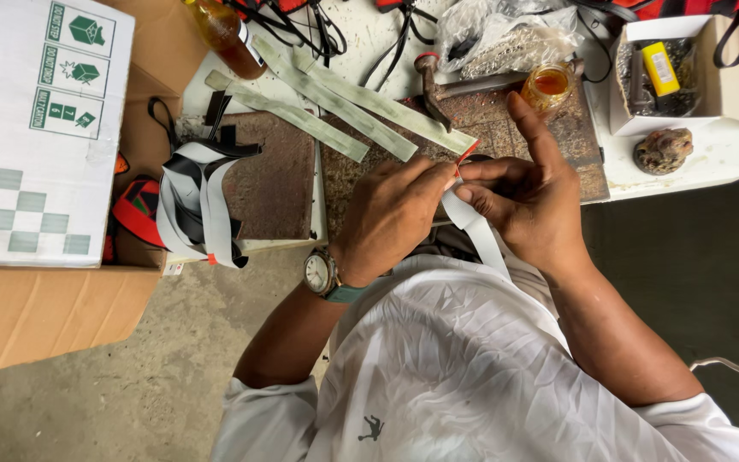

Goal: The person picks up white elastic straps one at a time, applies a liquid adhesive from a jar to the strap end, and folds and presses the end over to bond it, setting finished straps on the workbench with other completed straps.

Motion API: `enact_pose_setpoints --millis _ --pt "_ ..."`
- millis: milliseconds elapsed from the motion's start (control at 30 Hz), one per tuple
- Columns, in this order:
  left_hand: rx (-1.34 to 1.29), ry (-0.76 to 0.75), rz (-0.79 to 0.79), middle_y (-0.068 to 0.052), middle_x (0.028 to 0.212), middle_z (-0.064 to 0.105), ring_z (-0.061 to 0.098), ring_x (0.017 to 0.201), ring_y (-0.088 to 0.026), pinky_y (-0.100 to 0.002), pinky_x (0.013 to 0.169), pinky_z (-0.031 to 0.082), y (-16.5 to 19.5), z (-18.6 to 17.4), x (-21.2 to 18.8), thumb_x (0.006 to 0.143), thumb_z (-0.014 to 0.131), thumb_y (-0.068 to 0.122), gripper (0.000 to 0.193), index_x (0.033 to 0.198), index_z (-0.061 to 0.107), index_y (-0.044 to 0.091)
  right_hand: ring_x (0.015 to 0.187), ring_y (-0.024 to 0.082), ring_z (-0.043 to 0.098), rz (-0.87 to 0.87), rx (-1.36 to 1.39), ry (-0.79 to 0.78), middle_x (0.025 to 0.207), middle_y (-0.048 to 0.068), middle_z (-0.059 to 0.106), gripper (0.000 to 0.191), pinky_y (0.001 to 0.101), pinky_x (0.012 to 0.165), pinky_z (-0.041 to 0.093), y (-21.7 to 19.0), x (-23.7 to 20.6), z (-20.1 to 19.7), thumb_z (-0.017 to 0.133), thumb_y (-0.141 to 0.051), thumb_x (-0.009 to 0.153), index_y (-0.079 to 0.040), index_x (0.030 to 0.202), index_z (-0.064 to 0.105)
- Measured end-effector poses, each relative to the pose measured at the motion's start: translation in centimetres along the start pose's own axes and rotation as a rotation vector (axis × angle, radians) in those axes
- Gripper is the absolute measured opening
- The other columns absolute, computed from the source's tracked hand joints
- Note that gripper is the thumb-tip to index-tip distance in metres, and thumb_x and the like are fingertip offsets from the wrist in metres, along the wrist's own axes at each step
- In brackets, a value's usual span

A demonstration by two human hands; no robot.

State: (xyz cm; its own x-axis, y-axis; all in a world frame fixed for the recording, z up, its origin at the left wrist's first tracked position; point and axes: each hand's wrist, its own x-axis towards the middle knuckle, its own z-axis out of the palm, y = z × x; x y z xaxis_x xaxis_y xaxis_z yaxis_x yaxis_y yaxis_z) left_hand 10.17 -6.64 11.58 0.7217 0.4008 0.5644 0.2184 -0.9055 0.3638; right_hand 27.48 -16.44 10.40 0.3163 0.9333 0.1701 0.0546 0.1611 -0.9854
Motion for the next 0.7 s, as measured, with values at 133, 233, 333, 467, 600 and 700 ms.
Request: enact_pose_setpoints --millis 133,233,333,467,600,700 --pt "0.180 -0.102 0.034 -0.011 0.088 0.065 0.060 0.070 -0.027 -0.042 0.064 0.050 0.3 0.1 0.5 0.091 0.072 0.008 0.012 0.099 0.066 0.002 0.106 0.016 0.074 -0.038 -0.268 0.003 0.110 0.012 0.078 0.099 0.0306 0.093 0.062 -1.0 -0.5 0.3 0.078 0.010 0.092 -0.005 0.168 0.016" --pt "0.155 -0.050 0.066 -0.010 0.083 0.064 0.059 0.066 -0.028 -0.042 0.061 0.049 -0.5 1.6 0.9 0.085 0.074 0.012 0.016 0.095 0.065 0.003 0.099 0.013 0.075 0.004 -0.268 0.014 0.103 0.010 0.078 0.103 0.0292 0.088 0.062 -1.3 -0.7 0.1 0.077 0.011 0.089 -0.009 0.168 0.015" --pt "0.030 0.030 -0.002 -0.007 0.072 0.060 0.059 0.060 -0.024 -0.040 0.057 0.048 -1.6 2.2 1.3 0.087 0.072 0.010 0.013 0.088 0.059 0.006 0.099 0.014 0.072 0.057 -0.090 0.023 0.146 -0.002 0.056 0.107 0.0297 0.085 0.061 -1.5 -0.6 -0.9 0.075 0.015 0.082 -0.011 0.167 0.015" --pt "-0.122 0.139 -0.139 -0.006 0.070 0.058 0.060 0.058 -0.020 -0.034 0.054 0.048 -2.2 -1.5 -0.6 0.088 0.065 0.004 0.012 0.092 0.054 0.004 0.095 0.016 0.072 0.123 -0.046 0.003 0.109 0.020 0.070 0.112 0.0298 0.082 0.061 -1.6 -0.1 -2.5 0.075 0.016 0.083 -0.013 0.171 0.012" --pt "-0.017 0.005 -0.542 -0.007 0.061 0.055 0.056 0.050 -0.018 -0.033 0.046 0.045 -1.5 -6.0 -5.5 0.096 0.063 0.004 0.014 0.084 0.055 0.005 0.101 0.019 0.072 0.084 -0.032 -0.026 0.147 0.013 0.043 0.109 0.0307 0.079 0.060 -1.4 -0.1 -2.5 0.072 0.019 0.082 -0.009 0.169 0.013" --pt "-0.079 0.049 -0.480 -0.005 0.070 0.069 0.067 0.059 -0.016 -0.032 0.051 0.050 -0.3 -3.8 -7.0 0.101 0.068 0.010 0.007 0.096 0.069 0.005 0.103 0.018 0.072 0.071 -0.034 -0.041 0.159 0.009 0.042 0.105 0.0304 0.085 0.062 -1.1 -0.4 -1.3 0.073 0.017 0.083 -0.006 0.166 0.013"
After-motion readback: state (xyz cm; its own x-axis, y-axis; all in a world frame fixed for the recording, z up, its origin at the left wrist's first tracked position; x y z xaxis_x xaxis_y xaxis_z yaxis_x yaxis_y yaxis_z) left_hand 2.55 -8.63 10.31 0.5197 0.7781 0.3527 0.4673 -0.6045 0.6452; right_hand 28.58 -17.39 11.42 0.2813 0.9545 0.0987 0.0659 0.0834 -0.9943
